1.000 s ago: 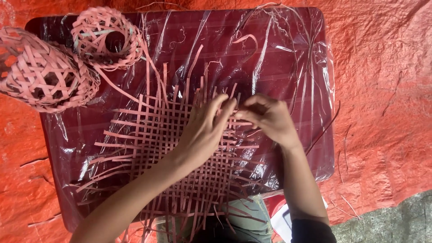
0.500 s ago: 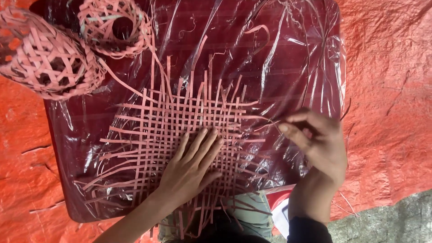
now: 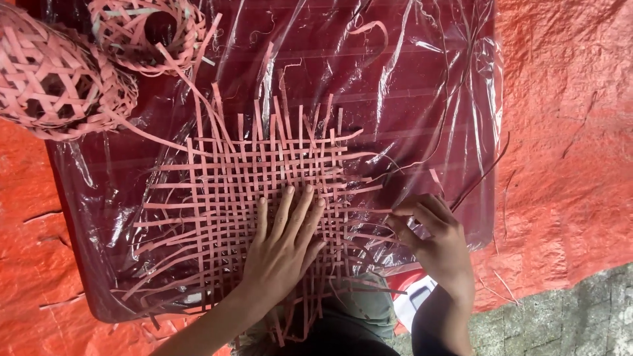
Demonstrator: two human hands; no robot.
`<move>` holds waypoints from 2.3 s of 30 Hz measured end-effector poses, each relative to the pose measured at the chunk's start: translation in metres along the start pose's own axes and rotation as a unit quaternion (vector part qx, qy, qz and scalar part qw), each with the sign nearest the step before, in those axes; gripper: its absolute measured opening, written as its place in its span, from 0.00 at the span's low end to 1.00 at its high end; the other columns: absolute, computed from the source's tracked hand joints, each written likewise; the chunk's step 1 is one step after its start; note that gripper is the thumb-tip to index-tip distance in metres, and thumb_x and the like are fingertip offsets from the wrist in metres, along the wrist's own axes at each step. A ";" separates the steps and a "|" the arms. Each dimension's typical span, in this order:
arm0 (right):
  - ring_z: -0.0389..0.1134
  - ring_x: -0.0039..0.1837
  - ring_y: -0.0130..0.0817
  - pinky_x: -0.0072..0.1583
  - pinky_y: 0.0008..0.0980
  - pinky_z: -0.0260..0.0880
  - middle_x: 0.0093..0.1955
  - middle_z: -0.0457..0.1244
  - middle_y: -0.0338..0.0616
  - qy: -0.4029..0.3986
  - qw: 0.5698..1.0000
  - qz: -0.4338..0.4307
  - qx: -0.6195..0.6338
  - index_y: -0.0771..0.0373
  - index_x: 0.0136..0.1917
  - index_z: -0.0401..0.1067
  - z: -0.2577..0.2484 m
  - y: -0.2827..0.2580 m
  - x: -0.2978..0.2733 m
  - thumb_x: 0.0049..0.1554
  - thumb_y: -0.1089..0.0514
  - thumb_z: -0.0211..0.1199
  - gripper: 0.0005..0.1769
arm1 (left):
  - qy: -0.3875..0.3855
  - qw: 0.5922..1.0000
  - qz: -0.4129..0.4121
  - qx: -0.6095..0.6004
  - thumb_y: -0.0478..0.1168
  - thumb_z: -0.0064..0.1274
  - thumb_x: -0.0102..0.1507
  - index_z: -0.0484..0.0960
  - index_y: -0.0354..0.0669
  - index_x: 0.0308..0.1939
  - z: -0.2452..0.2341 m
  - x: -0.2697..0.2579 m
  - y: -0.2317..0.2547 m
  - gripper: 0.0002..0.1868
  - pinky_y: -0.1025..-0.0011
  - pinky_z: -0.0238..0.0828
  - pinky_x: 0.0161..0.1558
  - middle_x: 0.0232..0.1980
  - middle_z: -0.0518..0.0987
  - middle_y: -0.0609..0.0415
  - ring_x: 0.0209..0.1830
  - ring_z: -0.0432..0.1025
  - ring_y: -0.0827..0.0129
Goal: Weaving thin pink plastic strips into a flat mat on a table covered with plastic.
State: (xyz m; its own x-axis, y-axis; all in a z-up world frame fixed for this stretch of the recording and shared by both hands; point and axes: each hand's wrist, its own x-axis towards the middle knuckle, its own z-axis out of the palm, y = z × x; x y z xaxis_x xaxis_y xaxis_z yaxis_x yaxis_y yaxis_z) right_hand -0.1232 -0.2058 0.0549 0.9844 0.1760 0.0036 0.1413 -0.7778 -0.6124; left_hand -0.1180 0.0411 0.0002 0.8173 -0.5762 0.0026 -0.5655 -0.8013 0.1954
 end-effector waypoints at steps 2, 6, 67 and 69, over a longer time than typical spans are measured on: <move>0.64 0.42 0.28 0.48 0.24 0.67 0.40 0.64 0.38 -0.009 1.000 0.003 -0.001 0.61 0.40 0.71 0.000 -0.004 0.000 0.46 0.63 0.64 0.06 | 0.003 1.000 0.021 -0.007 0.58 0.29 0.61 0.41 0.53 0.68 -0.002 0.001 0.000 0.34 0.47 0.25 0.65 0.71 0.37 0.54 0.72 0.33 0.61; 0.63 0.37 0.28 0.47 0.24 0.68 0.35 0.65 0.36 -0.015 0.999 -0.011 -0.031 0.60 0.39 0.72 0.008 -0.008 0.003 0.46 0.61 0.65 0.06 | 0.004 0.997 0.071 -0.010 0.51 0.40 0.56 0.43 0.55 0.68 -0.006 0.006 0.003 0.38 0.41 0.25 0.63 0.72 0.37 0.60 0.72 0.31 0.62; 0.63 0.41 0.33 0.53 0.37 0.62 0.36 0.64 0.40 0.112 0.982 -0.021 -0.152 0.62 0.39 0.69 0.026 -0.015 -0.010 0.46 0.61 0.66 0.08 | 0.046 0.988 0.122 -0.087 0.49 0.55 0.55 0.49 0.57 0.66 0.004 0.002 0.001 0.41 0.45 0.35 0.66 0.68 0.49 0.49 0.69 0.41 0.55; 0.62 0.38 0.30 0.44 0.31 0.55 0.36 0.64 0.37 0.157 0.961 -0.039 -0.224 0.58 0.39 0.68 0.030 -0.016 -0.009 0.50 0.59 0.66 0.07 | 0.031 0.990 0.129 -0.042 0.40 0.48 0.55 0.44 0.64 0.67 0.000 0.004 0.000 0.41 0.44 0.36 0.65 0.69 0.43 0.48 0.70 0.39 0.55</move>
State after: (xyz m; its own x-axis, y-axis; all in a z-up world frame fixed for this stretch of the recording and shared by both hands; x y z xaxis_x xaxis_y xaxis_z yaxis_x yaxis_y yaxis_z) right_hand -0.1376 -0.1767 0.0411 0.9422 0.1082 0.3171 0.1778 -0.9636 -0.1996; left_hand -0.1148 0.0390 0.0002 0.6541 -0.7464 0.1225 -0.7467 -0.6113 0.2622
